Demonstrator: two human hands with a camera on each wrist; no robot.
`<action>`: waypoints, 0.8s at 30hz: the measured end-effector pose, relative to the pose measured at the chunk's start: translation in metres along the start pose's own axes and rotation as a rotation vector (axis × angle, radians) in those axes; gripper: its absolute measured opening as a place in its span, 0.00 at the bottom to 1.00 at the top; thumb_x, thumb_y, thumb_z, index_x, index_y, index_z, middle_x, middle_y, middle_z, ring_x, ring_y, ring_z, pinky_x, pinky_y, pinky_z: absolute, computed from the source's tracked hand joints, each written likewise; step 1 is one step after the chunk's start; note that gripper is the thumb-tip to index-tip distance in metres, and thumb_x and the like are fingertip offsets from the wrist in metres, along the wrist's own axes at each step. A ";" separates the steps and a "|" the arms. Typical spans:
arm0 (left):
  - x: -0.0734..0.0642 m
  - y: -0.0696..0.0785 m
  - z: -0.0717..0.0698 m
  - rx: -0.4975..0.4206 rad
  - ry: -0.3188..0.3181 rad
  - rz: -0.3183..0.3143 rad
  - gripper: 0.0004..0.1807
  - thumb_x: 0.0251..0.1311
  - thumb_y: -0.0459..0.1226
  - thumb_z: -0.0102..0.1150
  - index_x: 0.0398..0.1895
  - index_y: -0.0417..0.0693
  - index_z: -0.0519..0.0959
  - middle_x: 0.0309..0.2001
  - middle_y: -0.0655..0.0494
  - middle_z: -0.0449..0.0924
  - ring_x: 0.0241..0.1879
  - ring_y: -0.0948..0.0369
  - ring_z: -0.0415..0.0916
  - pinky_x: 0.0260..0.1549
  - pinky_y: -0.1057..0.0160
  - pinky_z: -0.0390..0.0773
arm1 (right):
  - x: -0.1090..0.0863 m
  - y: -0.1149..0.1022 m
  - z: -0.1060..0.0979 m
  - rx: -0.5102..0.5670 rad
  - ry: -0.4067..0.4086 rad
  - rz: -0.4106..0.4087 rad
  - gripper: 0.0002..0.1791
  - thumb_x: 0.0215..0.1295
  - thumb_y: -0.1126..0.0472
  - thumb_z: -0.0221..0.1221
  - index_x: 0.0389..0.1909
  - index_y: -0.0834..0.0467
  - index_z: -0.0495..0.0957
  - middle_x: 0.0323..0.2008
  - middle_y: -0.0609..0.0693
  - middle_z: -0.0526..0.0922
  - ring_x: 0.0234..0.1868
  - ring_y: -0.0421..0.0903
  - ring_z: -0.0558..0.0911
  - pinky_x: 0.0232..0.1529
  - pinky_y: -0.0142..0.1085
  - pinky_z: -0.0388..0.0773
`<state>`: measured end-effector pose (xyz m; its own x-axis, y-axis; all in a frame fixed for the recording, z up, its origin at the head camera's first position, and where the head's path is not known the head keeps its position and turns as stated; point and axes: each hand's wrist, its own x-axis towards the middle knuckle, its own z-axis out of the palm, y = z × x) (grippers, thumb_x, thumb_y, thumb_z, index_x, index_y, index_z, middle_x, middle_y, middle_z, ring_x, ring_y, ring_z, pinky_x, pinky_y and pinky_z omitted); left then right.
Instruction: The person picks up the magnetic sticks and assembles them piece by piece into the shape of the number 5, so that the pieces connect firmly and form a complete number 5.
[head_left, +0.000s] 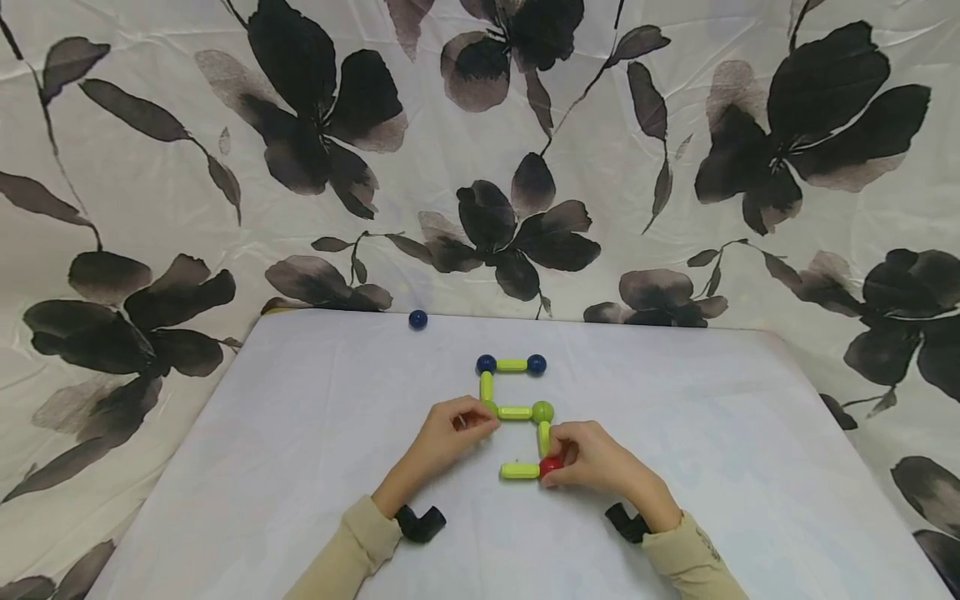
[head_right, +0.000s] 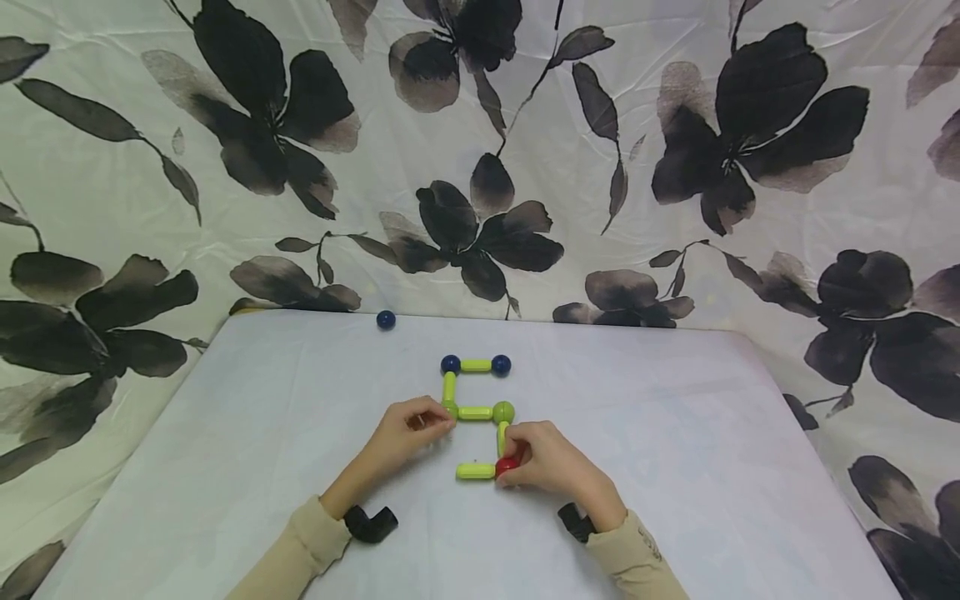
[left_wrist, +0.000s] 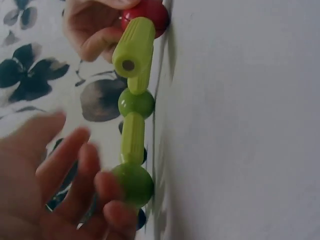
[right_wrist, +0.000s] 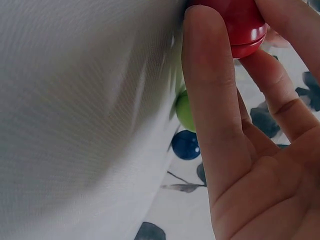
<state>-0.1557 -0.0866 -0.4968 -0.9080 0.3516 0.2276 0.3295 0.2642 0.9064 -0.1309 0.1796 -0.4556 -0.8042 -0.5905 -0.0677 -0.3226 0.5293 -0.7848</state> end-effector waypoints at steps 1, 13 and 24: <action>-0.001 0.002 0.002 0.000 -0.072 -0.006 0.04 0.61 0.40 0.69 0.37 0.54 0.86 0.28 0.62 0.77 0.29 0.63 0.70 0.29 0.67 0.69 | 0.000 0.000 0.000 -0.002 0.002 -0.005 0.16 0.50 0.61 0.76 0.27 0.58 0.75 0.29 0.47 0.79 0.24 0.39 0.78 0.27 0.32 0.76; -0.005 -0.004 0.015 0.016 -0.392 0.063 0.10 0.54 0.41 0.75 0.40 0.56 0.88 0.31 0.67 0.82 0.26 0.69 0.70 0.27 0.70 0.71 | 0.002 0.004 0.000 0.001 0.000 -0.008 0.16 0.50 0.60 0.76 0.27 0.57 0.75 0.29 0.46 0.79 0.25 0.39 0.78 0.28 0.32 0.77; -0.006 -0.010 0.017 0.039 -0.343 0.139 0.09 0.52 0.42 0.76 0.37 0.54 0.89 0.31 0.63 0.80 0.25 0.68 0.70 0.25 0.70 0.70 | 0.002 0.007 0.000 0.007 -0.002 -0.007 0.16 0.50 0.59 0.76 0.27 0.57 0.75 0.29 0.46 0.79 0.25 0.39 0.78 0.28 0.32 0.77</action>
<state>-0.1492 -0.0762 -0.5132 -0.7166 0.6654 0.2091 0.4592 0.2245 0.8595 -0.1344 0.1820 -0.4616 -0.8007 -0.5957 -0.0634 -0.3246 0.5204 -0.7898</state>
